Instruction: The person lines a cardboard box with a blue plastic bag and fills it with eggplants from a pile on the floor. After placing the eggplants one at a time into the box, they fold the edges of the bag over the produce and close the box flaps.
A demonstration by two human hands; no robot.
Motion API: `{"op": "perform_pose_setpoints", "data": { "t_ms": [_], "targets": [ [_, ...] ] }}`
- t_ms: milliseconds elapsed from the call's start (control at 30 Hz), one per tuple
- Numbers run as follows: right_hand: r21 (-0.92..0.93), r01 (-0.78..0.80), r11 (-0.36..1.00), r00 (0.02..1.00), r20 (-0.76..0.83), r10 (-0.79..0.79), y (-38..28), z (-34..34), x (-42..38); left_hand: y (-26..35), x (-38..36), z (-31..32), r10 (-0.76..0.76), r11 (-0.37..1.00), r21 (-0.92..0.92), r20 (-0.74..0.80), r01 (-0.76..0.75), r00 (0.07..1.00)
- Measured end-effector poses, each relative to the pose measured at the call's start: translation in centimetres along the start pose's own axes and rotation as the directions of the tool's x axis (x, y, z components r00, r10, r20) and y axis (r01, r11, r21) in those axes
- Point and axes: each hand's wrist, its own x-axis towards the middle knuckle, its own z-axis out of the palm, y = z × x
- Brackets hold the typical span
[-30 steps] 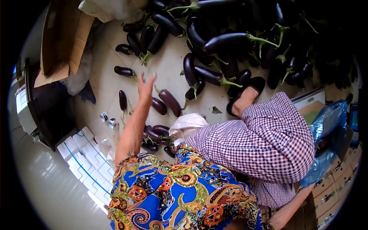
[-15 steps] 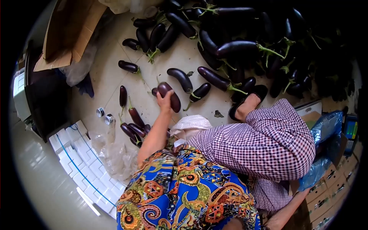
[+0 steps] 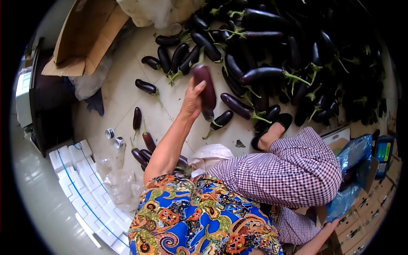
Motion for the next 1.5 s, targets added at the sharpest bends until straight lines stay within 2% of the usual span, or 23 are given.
{"op": "perform_pose_setpoints", "data": {
  "t_ms": [133,167,233,300,367,433,467,567,633,700,767,833,867,1000,1033,1100,1133,1200,1233,1300,1367,1433,1500],
  "targets": [
    [0.031,-0.04,0.999,0.998,-0.045,0.042,0.5,-2.5,0.5,2.9,2.1,2.4,0.094,0.988,0.105,0.14,-0.109,0.986],
    [0.043,-0.055,0.998,0.997,-0.058,0.058,0.7,-3.2,1.0,2.8,3.0,2.0,0.162,0.955,0.25,0.015,-0.16,0.987],
    [0.065,-0.076,0.995,0.993,-0.084,0.081,0.9,-3.7,1.3,2.5,6.0,-4.1,0.235,0.881,0.46,-0.214,-0.114,0.948],
    [0.08,-0.1,0.992,0.989,-0.099,0.107,0.8,-4.5,1.5,1.6,9.1,-11.5,0.547,0.674,0.723,-0.35,-0.153,0.76],
    [0.093,-0.119,0.988,0.984,-0.124,0.131,0.8,-5.1,1.6,2.2,10.6,-17.4,0.611,0.415,0.907,-0.341,0.078,0.715],
    [0.111,-0.138,0.984,0.977,-0.148,0.154,1.1,-6.0,2.1,2.2,12.4,-20.0,0.69,0.347,0.926,-0.359,0.148,0.628],
    [0.12,-0.145,0.982,0.974,-0.158,0.163,1.1,-6.1,2.1,2.9,13.1,-20.6,0.635,0.378,0.906,-0.402,0.188,0.66],
    [0.137,-0.166,0.976,0.964,-0.187,0.191,0.1,-6.0,1.4,3.5,15.9,-21.4,0.601,0.387,0.86,-0.508,0.332,0.617],
    [0.16,-0.181,0.97,0.956,-0.203,0.212,0.8,-6.9,1.8,4.0,17.3,-22.5,0.476,0.455,0.824,-0.544,0.337,0.691],
    [0.178,-0.189,0.966,0.949,-0.22,0.226,0.1,-6.6,1.2,3.3,19.1,-23.6,0.386,0.465,0.787,-0.592,0.405,0.708],
    [0.186,-0.194,0.963,0.944,-0.231,0.235,0.0,-6.9,1.1,2.7,19.7,-23.4,0.381,0.402,0.756,-0.65,0.516,0.657],
    [0.192,-0.198,0.961,0.942,-0.234,0.241,-0.5,-7.1,1.1,2.6,19.3,-22.4,0.413,0.434,0.747,-0.662,0.504,0.626],
    [0.191,-0.2,0.961,0.941,-0.235,0.242,-0.6,-7.1,1.3,2.7,18.8,-22.0,0.385,0.494,0.751,-0.641,0.438,0.664],
    [0.2,-0.201,0.959,0.939,-0.238,0.247,-0.1,-8.0,2.8,2.7,14.3,-18.0,0.526,0.406,0.855,-0.507,0.322,0.683],
    [0.201,-0.203,0.958,0.94,-0.235,0.248,-0.2,-8.0,3.0,2.6,13.0,-17.0,0.516,0.55,0.828,-0.438,0.108,0.736],
    [0.2,-0.199,0.959,0.943,-0.227,0.243,-0.6,-8.1,3.9,0.7,11.3,-14.6,0.592,0.579,0.809,-0.329,-0.104,0.735],
    [0.198,-0.197,0.96,0.943,-0.228,0.241,-0.8,-7.9,4.2,1.8,9.4,-9.5,0.445,0.777,0.618,-0.401,-0.122,0.801],
    [0.194,-0.196,0.961,0.945,-0.224,0.238,-1.2,-8.1,4.5,2.3,7.3,-2.3,0.264,0.908,0.399,-0.307,-0.129,0.914],
    [0.195,-0.19,0.962,0.945,-0.229,0.233,-1.4,-8.0,4.6,1.6,7.4,-0.2,0.34,0.862,0.461,-0.221,-0.209,0.914],
    [0.192,-0.19,0.963,0.946,-0.227,0.232,-1.4,-8.3,4.6,4.0,7.0,5.1,0.26,0.879,0.42,-0.032,-0.223,0.965],
    [0.203,-0.189,0.961,0.944,-0.233,0.235,-1.2,-8.4,4.6,4.5,10.4,4.5,0.452,0.712,0.572,0.071,-0.408,0.889],
    [0.213,-0.203,0.956,0.939,-0.235,0.252,-0.6,-8.4,4.3,5.6,16.4,1.1,0.589,0.678,0.637,-0.173,-0.366,0.79],
    [0.223,-0.215,0.951,0.932,-0.245,0.268,0.0,-8.7,3.4,5.3,22.9,-7.1,0.737,0.506,0.843,-0.313,-0.182,0.599]
  ]
}}
